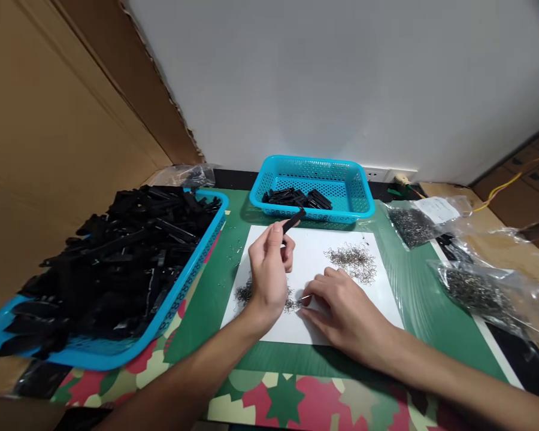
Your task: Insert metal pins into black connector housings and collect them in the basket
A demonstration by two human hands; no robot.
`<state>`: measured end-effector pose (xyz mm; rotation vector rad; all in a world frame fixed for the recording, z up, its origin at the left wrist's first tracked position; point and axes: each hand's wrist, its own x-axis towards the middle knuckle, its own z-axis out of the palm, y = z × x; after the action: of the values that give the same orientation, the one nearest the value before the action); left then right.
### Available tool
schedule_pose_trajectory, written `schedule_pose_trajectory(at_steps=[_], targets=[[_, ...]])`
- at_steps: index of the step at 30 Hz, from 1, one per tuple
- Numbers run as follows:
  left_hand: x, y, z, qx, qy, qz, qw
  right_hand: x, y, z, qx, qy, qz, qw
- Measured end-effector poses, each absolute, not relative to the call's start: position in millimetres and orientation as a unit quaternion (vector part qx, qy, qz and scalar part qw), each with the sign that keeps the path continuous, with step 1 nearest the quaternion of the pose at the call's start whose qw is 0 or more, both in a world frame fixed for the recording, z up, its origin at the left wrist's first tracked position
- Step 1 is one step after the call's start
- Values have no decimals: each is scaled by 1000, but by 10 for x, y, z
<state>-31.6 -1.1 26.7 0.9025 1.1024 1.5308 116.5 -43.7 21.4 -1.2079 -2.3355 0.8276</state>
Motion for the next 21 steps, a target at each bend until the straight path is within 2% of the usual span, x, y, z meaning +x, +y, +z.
schedule_pose_trajectory(at_steps=[8, 16, 21], targets=[[-329, -12, 257, 448, 462, 585, 493, 1315, -410, 267, -436, -797, 366, 201], [-336, -149, 341, 588, 446, 486, 468, 1655, -279, 449, -460, -695, 434, 341], [-323, -189, 361, 609, 393, 393, 566, 1784, -249, 449, -446, -628, 475, 425]])
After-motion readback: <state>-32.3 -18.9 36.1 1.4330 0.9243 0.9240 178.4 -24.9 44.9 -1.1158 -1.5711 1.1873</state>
